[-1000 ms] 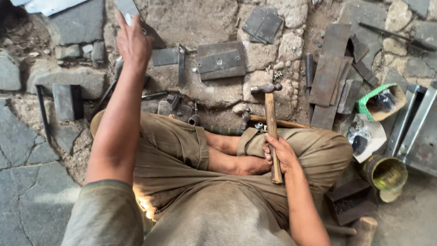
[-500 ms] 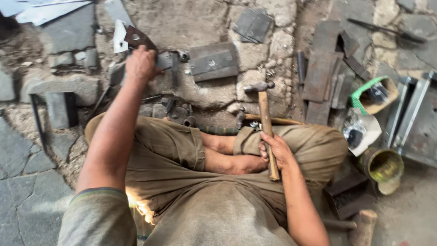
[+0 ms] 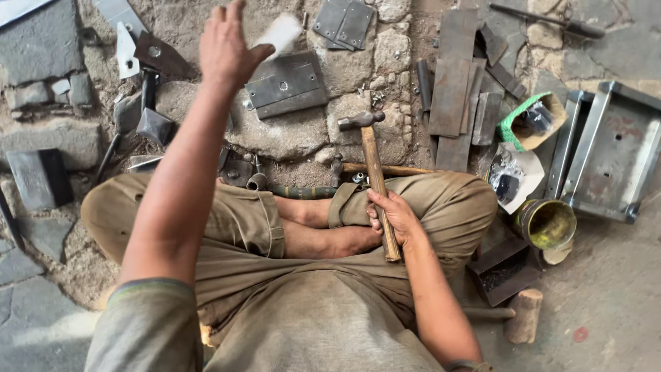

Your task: The person sits cross-legged on the ground and repeatedly hammers small metal plates using a hammer and a metal punch. They adjust the plates and punch between strikes, working on multiple pieces in a repetitive sequence.

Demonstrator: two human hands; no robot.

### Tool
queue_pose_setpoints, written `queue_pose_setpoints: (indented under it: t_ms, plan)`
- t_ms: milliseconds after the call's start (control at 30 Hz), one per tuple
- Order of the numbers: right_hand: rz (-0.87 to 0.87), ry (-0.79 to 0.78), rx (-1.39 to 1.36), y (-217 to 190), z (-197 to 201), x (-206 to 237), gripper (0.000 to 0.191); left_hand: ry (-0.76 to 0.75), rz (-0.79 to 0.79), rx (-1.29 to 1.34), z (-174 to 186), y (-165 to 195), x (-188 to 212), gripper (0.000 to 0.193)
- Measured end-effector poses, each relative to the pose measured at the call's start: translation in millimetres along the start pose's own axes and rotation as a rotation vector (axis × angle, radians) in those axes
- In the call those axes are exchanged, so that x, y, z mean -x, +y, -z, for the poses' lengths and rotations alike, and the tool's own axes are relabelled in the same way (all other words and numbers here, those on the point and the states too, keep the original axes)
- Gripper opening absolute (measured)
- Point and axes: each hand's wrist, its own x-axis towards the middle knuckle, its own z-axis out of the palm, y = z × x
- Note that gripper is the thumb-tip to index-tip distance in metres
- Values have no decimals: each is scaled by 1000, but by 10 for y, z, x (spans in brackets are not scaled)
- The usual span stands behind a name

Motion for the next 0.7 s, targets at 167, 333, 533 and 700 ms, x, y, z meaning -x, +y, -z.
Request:
queue_pose_setpoints:
  t_ms: [167, 333, 533, 700]
  plan:
    - [-1, 15, -9, -25, -9, 2, 28, 283, 45, -367, -240, -336, 528, 94]
    - [-24, 14, 23, -54, 7, 7, 29, -85, 367, -120, -267, -744, 1061, 29]
    - [-2, 6, 14, -56, -7, 8, 30, 229, 124, -318, -130, -570, 1040, 10]
    - [-10, 33, 23, -35, 11, -7, 30, -42, -78, -16, -415, 150, 771, 29]
